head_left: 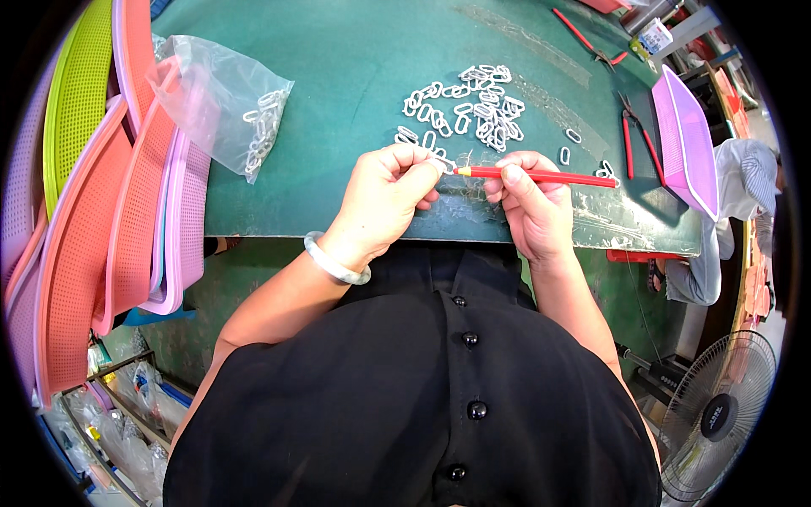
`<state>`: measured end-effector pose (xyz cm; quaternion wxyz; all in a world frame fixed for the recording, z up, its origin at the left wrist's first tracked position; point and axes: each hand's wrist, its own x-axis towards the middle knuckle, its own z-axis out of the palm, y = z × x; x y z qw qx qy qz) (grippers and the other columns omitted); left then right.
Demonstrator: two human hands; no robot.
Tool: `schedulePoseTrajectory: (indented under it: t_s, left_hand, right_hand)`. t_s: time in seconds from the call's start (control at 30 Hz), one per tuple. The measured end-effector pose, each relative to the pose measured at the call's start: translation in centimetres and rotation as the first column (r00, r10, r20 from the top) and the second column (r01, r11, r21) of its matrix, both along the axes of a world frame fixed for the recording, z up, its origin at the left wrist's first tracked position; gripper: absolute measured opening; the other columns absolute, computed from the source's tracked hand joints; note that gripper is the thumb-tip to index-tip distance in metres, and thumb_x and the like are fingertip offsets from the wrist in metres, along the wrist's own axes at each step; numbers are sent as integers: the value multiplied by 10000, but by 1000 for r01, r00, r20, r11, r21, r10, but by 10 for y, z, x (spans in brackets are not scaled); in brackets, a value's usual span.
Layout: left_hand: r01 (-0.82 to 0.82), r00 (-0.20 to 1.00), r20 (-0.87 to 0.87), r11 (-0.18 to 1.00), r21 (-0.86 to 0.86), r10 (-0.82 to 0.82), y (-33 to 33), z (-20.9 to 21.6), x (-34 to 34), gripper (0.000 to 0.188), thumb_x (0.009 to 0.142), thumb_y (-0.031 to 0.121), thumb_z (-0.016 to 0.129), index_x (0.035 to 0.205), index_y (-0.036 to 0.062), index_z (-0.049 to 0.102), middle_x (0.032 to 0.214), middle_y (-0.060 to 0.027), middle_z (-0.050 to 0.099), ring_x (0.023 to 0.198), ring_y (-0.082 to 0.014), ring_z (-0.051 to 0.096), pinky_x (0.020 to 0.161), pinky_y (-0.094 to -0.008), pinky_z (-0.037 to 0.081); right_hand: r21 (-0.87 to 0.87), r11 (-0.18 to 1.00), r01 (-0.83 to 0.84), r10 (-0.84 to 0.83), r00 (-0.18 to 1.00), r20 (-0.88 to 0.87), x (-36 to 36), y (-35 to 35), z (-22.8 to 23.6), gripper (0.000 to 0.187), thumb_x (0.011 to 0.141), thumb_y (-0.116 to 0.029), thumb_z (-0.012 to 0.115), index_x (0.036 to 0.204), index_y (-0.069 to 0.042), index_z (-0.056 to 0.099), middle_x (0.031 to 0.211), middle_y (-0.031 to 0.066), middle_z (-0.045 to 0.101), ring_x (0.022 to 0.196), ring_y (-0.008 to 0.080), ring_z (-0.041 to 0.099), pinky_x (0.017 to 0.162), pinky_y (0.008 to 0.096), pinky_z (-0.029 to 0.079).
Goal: The person uses a red pencil-like tool to manipulate small silver metal clasps on a green workbench. They repeatedly pick up clasps, apply the tool to the edges, and place them into a clear plastic bag. The process involves handling the clasps one by one and organizing them into the bag.
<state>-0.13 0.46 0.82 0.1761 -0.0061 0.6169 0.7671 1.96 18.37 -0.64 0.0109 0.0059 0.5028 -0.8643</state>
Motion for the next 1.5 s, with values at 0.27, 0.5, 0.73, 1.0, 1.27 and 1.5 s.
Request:
schedulePoseTrajectory:
  t_s: [0.27, 0.5, 0.73, 1.0, 1.27, 1.5]
  left_hand:
    - [2, 1000, -3, 1000, 2, -2, 1, 0, 0, 98, 808, 94, 552, 816, 10, 604, 705, -27, 575, 596, -80, 519, 556, -208, 420]
    - [0, 1000, 4, 1000, 8, 0, 0, 0, 0, 97, 809, 91, 549, 811, 9, 601, 707, -26, 576, 597, -83, 522, 558, -210, 422]
    - [-37, 999, -2, 999, 30, 37, 0, -3, -1, 103, 826, 96, 539, 816, 13, 598, 705, -20, 573, 595, -79, 519, 558, -210, 424]
    - [-48, 999, 6, 997, 55, 47, 0, -2, 0, 104, 830, 99, 539, 825, 16, 601, 707, -19, 573, 595, -75, 518, 555, -205, 425]
    - [-66, 997, -33, 997, 28, 67, 3, -1, 1, 101, 828, 104, 546, 813, 21, 601, 698, -7, 569, 599, -69, 516, 555, -204, 420]
    - [-56, 997, -63, 998, -27, 54, 3, -3, 2, 100, 824, 116, 560, 803, 27, 601, 692, 2, 566, 600, -59, 509, 558, -198, 414]
  right_hand:
    - [6, 1000, 3, -3, 1000, 9, 0, 0, 1, 129, 799, -91, 604, 851, 16, 554, 747, 96, 595, 639, 119, 537, 608, 227, 437]
    - [-2, 1000, 7, -7, 1000, 4, 0, 0, -2, 123, 807, -91, 593, 867, 9, 552, 747, 94, 595, 642, 125, 543, 610, 233, 442]
    - [-175, 984, -16, 15, 1000, -9, -3, 7, -7, 111, 823, -103, 572, 878, -10, 549, 749, 88, 594, 648, 141, 558, 607, 246, 445]
    - [-148, 989, -19, 19, 1000, -4, -2, 6, -6, 118, 814, -100, 585, 875, -6, 548, 750, 84, 588, 657, 137, 550, 621, 247, 439]
    - [-109, 994, -22, 22, 1000, -3, -1, 5, -5, 127, 805, -91, 598, 877, 1, 549, 754, 84, 587, 667, 132, 545, 628, 239, 437]
    - [-53, 999, -9, 9, 1000, 5, 0, 2, -3, 135, 803, -92, 604, 881, 4, 551, 773, 88, 592, 672, 125, 546, 623, 229, 436]
